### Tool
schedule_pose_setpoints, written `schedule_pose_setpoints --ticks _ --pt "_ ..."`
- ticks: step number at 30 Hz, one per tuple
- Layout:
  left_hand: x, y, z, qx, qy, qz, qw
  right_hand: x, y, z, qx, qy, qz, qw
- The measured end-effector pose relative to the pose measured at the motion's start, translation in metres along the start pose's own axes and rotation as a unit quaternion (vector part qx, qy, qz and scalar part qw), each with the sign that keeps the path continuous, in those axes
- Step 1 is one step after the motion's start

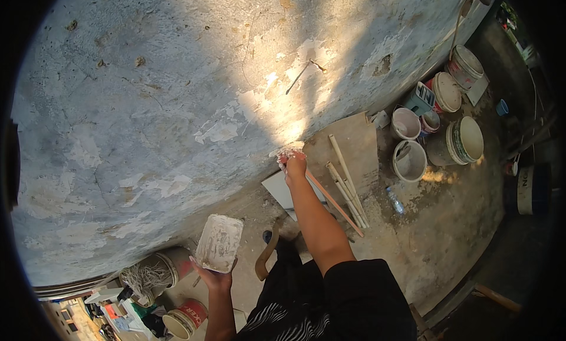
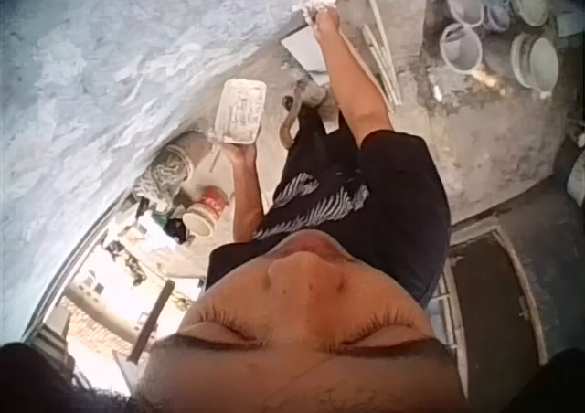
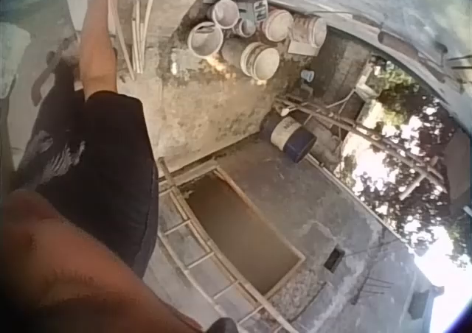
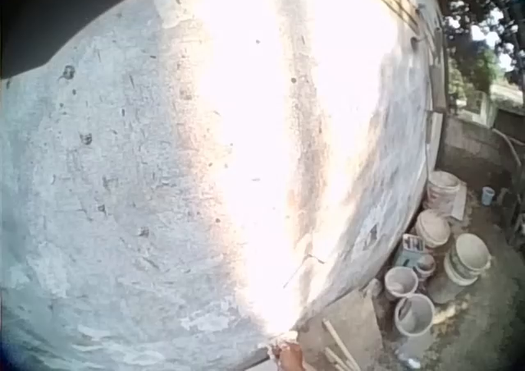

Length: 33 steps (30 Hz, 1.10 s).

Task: Patching a damaged area of a wall using white filler/spackle and a putty knife.

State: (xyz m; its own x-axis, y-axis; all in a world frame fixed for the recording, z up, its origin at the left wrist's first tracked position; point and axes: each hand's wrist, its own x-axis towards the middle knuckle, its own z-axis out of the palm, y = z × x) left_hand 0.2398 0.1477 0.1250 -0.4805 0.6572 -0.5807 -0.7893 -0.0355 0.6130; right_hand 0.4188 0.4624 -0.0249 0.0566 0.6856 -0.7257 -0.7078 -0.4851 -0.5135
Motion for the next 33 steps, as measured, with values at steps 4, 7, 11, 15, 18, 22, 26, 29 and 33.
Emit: schedule_pose_setpoints --ticks 4,7,11,15,18,22,26,29,33 --pt "0.001 -0.004 0.002 0.003 0.006 -0.005 1.000 -0.008 -0.004 -0.032 0.023 -0.031 0.005 0.999" --pt "0.001 -0.007 0.005 0.004 0.006 -0.019 1.000 -0.004 0.001 -0.042 -0.009 -0.021 0.020 1.000" --pt "0.002 -0.006 0.004 0.002 -0.002 -0.022 1.000 -0.001 0.019 -0.035 -0.119 0.010 0.002 0.993" --pt "-0.002 -0.005 0.007 0.015 0.013 -0.017 1.000 0.011 0.033 -0.027 -0.138 0.012 -0.034 0.990" --pt "0.001 -0.006 0.011 -0.001 -0.011 -0.014 1.000 0.033 0.028 -0.031 -0.144 0.013 -0.087 0.986" --pt "-0.002 -0.002 0.001 0.005 -0.003 -0.017 1.000 0.016 0.030 -0.024 -0.038 -0.038 -0.021 0.998" --pt "0.005 -0.006 0.004 0.017 -0.016 -0.020 1.000 0.007 0.027 -0.030 -0.042 -0.054 -0.022 0.997" --pt "0.007 -0.006 0.002 0.019 -0.014 -0.019 1.000 -0.029 0.035 -0.025 -0.057 -0.100 -0.048 0.992" --pt "0.003 -0.006 0.008 0.016 -0.030 -0.020 0.999 -0.048 0.062 -0.043 -0.162 -0.103 -0.014 0.981"
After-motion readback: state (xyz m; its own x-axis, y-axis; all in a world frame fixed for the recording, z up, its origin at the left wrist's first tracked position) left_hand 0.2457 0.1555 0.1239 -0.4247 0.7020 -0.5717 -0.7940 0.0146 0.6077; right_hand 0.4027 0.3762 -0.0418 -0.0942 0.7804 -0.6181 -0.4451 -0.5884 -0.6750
